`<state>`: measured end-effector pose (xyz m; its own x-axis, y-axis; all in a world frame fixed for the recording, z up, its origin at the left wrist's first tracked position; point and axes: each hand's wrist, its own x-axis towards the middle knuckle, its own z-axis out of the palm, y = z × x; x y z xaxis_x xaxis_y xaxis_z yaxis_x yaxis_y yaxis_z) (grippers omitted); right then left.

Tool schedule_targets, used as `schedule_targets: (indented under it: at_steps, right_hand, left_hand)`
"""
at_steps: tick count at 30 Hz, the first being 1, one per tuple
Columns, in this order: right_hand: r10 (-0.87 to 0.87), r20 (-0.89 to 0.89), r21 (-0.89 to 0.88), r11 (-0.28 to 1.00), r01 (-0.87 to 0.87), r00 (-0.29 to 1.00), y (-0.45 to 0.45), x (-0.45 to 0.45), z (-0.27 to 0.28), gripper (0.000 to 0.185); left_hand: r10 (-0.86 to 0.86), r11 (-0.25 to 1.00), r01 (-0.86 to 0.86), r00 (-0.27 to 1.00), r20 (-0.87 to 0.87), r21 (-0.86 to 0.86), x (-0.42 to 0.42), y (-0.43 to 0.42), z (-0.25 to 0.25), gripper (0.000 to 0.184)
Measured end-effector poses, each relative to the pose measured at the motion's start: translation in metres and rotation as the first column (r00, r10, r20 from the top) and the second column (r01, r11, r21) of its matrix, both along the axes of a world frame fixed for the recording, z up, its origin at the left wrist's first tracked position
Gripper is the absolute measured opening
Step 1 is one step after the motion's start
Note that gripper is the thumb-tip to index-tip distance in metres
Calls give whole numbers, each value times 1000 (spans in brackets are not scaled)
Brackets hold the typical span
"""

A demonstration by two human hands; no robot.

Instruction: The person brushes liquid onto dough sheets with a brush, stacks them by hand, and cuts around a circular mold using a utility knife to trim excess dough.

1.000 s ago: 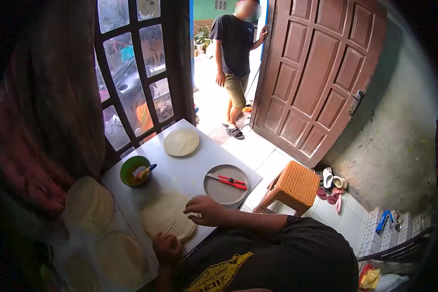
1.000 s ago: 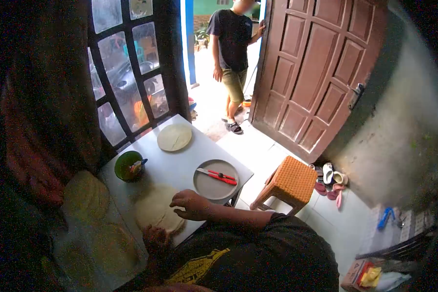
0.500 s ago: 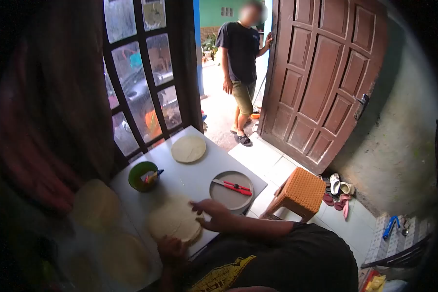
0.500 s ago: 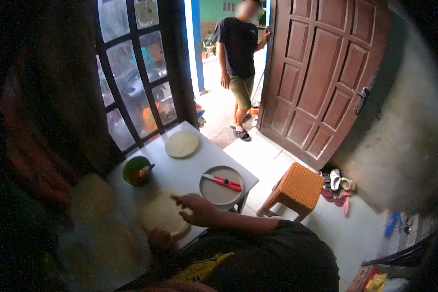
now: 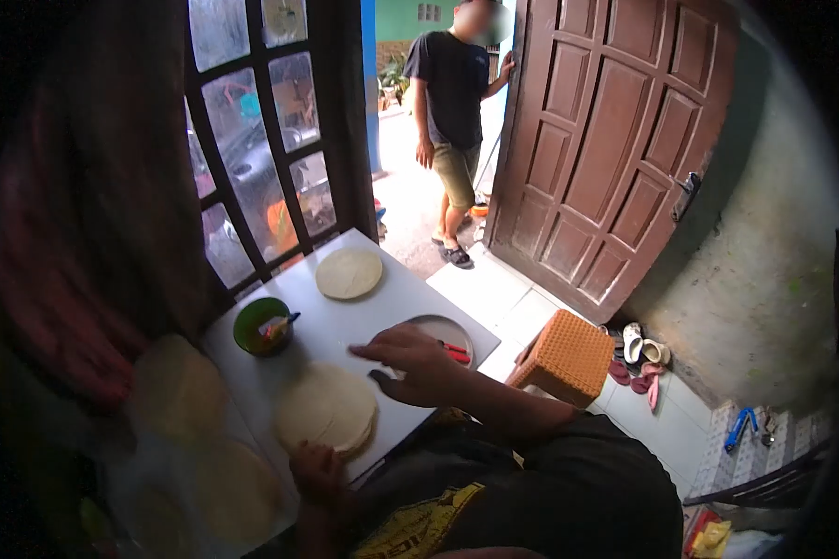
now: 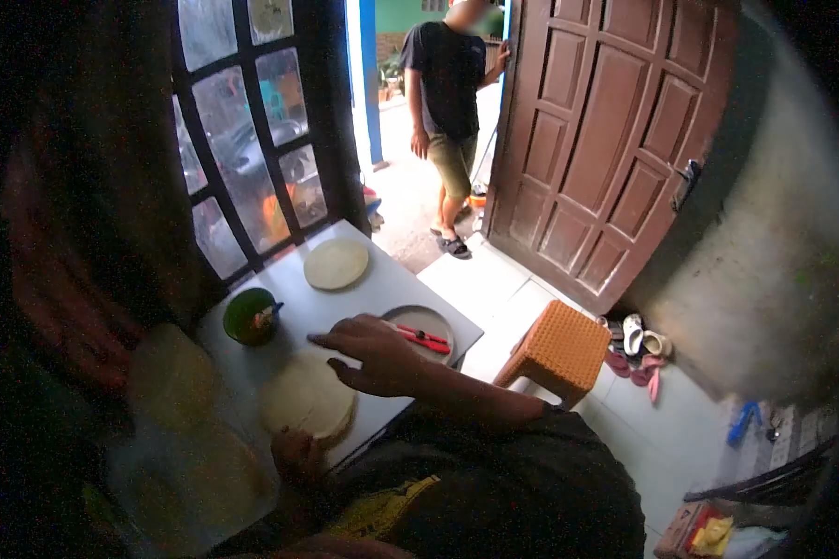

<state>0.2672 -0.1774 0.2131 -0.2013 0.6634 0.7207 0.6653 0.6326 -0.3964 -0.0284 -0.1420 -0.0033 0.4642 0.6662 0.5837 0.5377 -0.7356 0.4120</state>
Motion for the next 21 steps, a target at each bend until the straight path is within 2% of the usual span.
schedule_targets:
  at_steps: [2, 4, 6, 7, 9, 12, 16, 18, 21]
  right_hand:
    - [138, 109, -309, 946, -99, 984, 18, -4, -43, 35]
    - [153, 113, -363, 926, -102, 982, 26, -16, -85, 35]
    - [235, 98, -449, 878, -168, 967, 23, -28, -116, 33]
    - [264, 109, -463, 866, -187, 958, 21, -33, -127, 31]
    - [280, 120, -505, 843, -184, 953, 20, -46, -147, 26]
    - [260, 198, -421, 893, -158, 945, 23, -56, -171, 26]
    - [302, 250, -393, 900, -189, 920, 36, -60, -190, 21]
    - [310, 253, -386, 901, -198, 917, 41, -62, -196, 19]
    - [320, 285, -410, 893, -187, 903, 45, -64, -201, 14]
  left_hand:
    - [7, 1000, -8, 993, -116, -11, -9, 9, -25, 11]
    - [-111, 992, 120, 981, -159, 49, -1, -5, 29, 10]
    - [34, 986, -68, 977, -211, -153, -6, -1, -1, 11]
    - [18, 981, -56, 979, -203, -183, -2, -6, -2, 11]
    - [71, 997, -71, 996, -54, -7, -2, -6, 6, 13]
    - [29, 999, -29, 1000, 12, -33, -9, 2, -6, 15]
    - [34, 994, -42, 996, -78, -99, -11, 5, -8, 13]
    - [-10, 994, 9, 1000, -2, -106, -11, 6, -8, 12]
    - [10, 999, -10, 1000, 6, -36, -3, 1, 3, 11]
